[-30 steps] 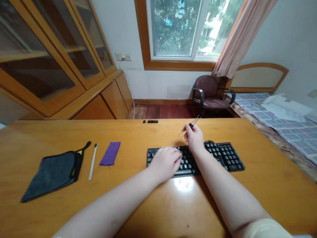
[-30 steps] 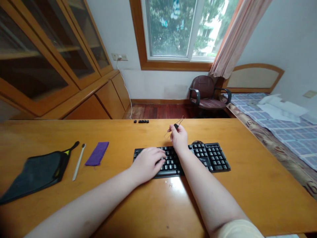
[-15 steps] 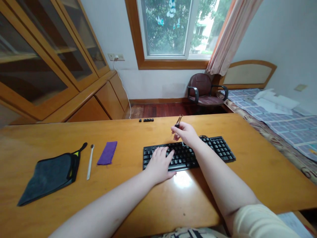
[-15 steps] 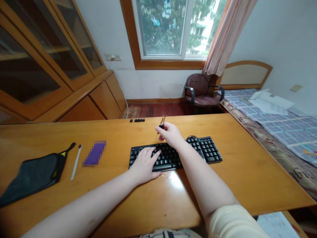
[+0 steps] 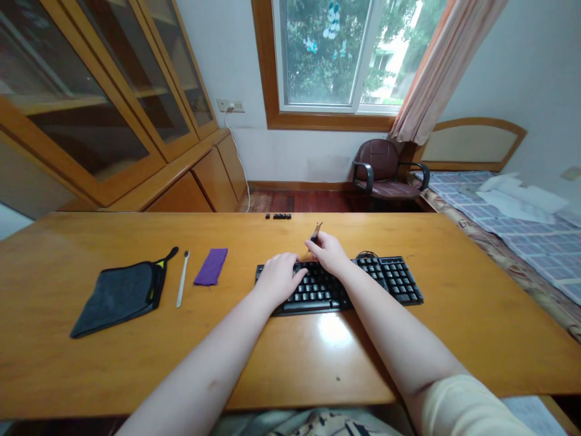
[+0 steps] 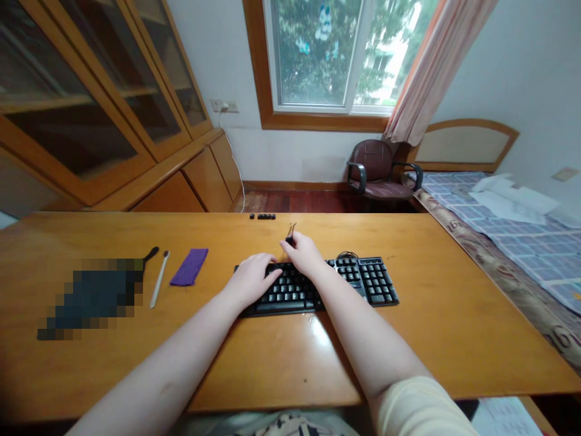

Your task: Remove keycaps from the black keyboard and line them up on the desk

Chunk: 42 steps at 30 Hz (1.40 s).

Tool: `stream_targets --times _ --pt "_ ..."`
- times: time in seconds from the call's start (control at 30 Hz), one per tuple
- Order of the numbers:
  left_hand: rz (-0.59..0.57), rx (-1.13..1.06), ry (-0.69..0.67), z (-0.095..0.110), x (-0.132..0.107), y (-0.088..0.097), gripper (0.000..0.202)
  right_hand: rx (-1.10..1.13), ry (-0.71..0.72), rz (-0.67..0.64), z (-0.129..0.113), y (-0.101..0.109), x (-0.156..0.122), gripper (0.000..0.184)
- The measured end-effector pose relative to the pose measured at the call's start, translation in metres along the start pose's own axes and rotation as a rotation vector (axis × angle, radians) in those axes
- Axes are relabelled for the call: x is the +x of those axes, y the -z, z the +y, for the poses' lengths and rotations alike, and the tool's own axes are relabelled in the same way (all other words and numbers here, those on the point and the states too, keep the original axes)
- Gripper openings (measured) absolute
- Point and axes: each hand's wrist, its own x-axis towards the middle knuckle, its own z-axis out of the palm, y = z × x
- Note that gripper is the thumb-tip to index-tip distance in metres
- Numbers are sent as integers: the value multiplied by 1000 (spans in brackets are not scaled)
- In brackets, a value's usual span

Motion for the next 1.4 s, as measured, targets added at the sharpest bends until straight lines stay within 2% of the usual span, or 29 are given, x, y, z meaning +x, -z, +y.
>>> stream_targets --times 0.1,0.23,0.37,0.57,0.77,0.9,1.2,1.4 --pt "38 5 96 2 13 -7 29 51 -36 20 7 -6 2 24" --pt "53 17 16 -2 13 -22 28 155 -97 47 15 -13 -5 26" --pt "49 -6 -38 -5 9 -29 26 104 -77 40 17 -14 -12 26" --pt "43 -1 -40 -6 11 -30 25 -112 -9 -8 10 -11 -11 23" --pt "45 -31 -44 -8 11 -31 24 -195 -7 -41 7 -11 -10 22" --pt "35 -30 -48 -11 13 -32 23 -267 74 -89 5 -12 -10 20" --pt "24 -41 -37 -16 16 -36 21 -313 254 -203 2 -11 -13 12" --pt "-22 -45 -46 -13 16 -31 22 -231 239 -207 3 -8 -12 12"
